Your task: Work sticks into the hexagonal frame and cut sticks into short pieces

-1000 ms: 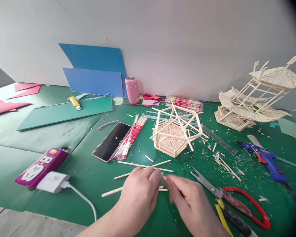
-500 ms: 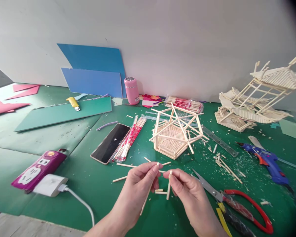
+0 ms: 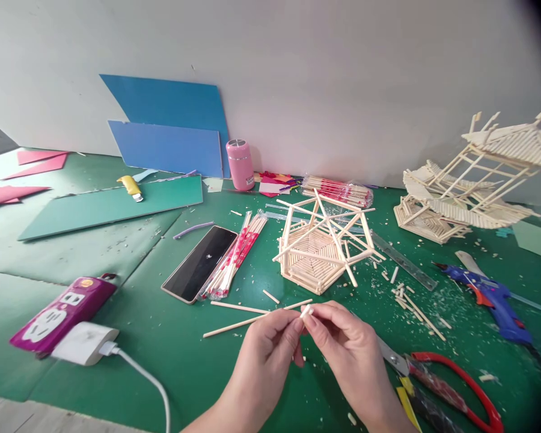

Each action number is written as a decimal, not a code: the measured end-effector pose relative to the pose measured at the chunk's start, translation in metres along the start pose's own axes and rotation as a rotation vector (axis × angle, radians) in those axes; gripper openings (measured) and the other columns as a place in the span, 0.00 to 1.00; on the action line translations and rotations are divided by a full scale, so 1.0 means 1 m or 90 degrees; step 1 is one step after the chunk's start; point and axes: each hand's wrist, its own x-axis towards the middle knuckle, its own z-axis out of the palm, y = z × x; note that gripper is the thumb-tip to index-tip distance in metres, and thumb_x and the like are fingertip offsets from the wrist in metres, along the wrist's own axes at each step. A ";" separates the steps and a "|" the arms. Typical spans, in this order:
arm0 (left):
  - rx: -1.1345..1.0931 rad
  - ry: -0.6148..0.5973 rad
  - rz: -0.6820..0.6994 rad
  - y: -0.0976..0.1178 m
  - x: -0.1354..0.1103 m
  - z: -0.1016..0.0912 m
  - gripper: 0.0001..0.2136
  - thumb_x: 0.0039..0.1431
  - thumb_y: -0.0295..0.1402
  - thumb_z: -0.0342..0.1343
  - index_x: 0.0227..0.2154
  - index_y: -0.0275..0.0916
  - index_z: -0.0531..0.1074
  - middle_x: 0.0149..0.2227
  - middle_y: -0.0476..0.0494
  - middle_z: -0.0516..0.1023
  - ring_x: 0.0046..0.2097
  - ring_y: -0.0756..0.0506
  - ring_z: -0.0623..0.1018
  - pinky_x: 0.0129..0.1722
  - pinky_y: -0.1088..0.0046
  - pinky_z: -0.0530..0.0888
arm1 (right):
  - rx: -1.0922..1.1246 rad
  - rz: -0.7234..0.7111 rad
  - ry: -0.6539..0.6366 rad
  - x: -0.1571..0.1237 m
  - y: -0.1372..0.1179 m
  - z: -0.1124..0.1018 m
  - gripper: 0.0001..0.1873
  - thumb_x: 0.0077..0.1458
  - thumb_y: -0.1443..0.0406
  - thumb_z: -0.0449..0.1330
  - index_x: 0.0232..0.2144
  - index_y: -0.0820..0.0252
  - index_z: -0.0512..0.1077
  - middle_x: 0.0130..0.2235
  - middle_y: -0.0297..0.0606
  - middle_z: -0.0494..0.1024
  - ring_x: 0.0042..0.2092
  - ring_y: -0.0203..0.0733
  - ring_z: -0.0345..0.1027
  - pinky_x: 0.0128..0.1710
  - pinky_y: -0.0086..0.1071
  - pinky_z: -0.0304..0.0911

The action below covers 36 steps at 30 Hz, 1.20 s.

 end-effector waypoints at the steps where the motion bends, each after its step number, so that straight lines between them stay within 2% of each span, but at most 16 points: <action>1: -0.017 -0.012 -0.015 0.001 0.000 0.000 0.11 0.58 0.35 0.49 0.27 0.34 0.71 0.20 0.50 0.65 0.22 0.51 0.66 0.24 0.76 0.64 | 0.000 -0.002 0.000 0.000 0.000 0.000 0.07 0.54 0.61 0.56 0.30 0.56 0.72 0.29 0.33 0.69 0.31 0.35 0.65 0.30 0.27 0.63; 7: -0.096 -0.035 -0.075 0.008 0.000 0.001 0.13 0.58 0.36 0.48 0.26 0.33 0.71 0.20 0.51 0.66 0.20 0.54 0.64 0.22 0.78 0.61 | 0.032 -0.005 0.008 0.001 0.000 -0.001 0.05 0.54 0.62 0.56 0.30 0.56 0.72 0.29 0.31 0.67 0.28 0.32 0.64 0.29 0.25 0.63; 12: -0.135 -0.062 -0.090 0.008 0.000 0.000 0.14 0.58 0.36 0.50 0.23 0.33 0.70 0.20 0.51 0.66 0.20 0.55 0.61 0.22 0.78 0.57 | 0.029 -0.018 0.016 0.001 0.000 -0.001 0.04 0.54 0.63 0.57 0.30 0.55 0.71 0.29 0.30 0.68 0.29 0.31 0.64 0.29 0.25 0.63; 18: -0.119 -0.058 -0.068 0.008 0.000 -0.001 0.15 0.57 0.37 0.50 0.20 0.33 0.70 0.19 0.52 0.62 0.21 0.54 0.58 0.22 0.77 0.55 | 0.025 -0.022 0.017 0.001 -0.002 -0.001 0.04 0.53 0.63 0.57 0.30 0.54 0.72 0.30 0.31 0.70 0.32 0.33 0.65 0.31 0.24 0.63; 25: -0.066 -0.039 -0.076 0.013 -0.002 0.003 0.15 0.56 0.39 0.51 0.22 0.33 0.72 0.19 0.52 0.62 0.21 0.54 0.57 0.22 0.77 0.55 | 0.019 0.006 0.024 0.002 -0.008 -0.002 0.09 0.53 0.62 0.56 0.25 0.58 0.70 0.24 0.30 0.69 0.27 0.32 0.62 0.27 0.25 0.60; 29: -0.093 -0.084 -0.142 0.008 -0.003 0.000 0.14 0.56 0.39 0.52 0.25 0.33 0.73 0.20 0.50 0.67 0.20 0.55 0.59 0.21 0.77 0.53 | 0.080 0.047 0.066 0.004 -0.006 -0.005 0.11 0.52 0.60 0.58 0.22 0.60 0.69 0.21 0.29 0.67 0.25 0.31 0.58 0.25 0.25 0.56; 32: -0.166 -0.096 -0.207 0.002 -0.007 -0.004 0.12 0.54 0.38 0.54 0.26 0.32 0.73 0.18 0.51 0.65 0.19 0.55 0.58 0.19 0.77 0.50 | 0.134 0.087 0.099 0.007 -0.001 -0.008 0.13 0.50 0.58 0.59 0.20 0.60 0.68 0.19 0.27 0.60 0.23 0.30 0.51 0.23 0.25 0.52; 36: -0.256 -0.104 -0.237 -0.001 -0.010 -0.007 0.12 0.53 0.37 0.55 0.26 0.31 0.73 0.17 0.53 0.62 0.19 0.56 0.55 0.19 0.76 0.47 | 0.165 0.114 0.111 0.008 0.006 -0.008 0.14 0.49 0.57 0.59 0.21 0.61 0.67 0.19 0.26 0.55 0.23 0.30 0.47 0.23 0.27 0.48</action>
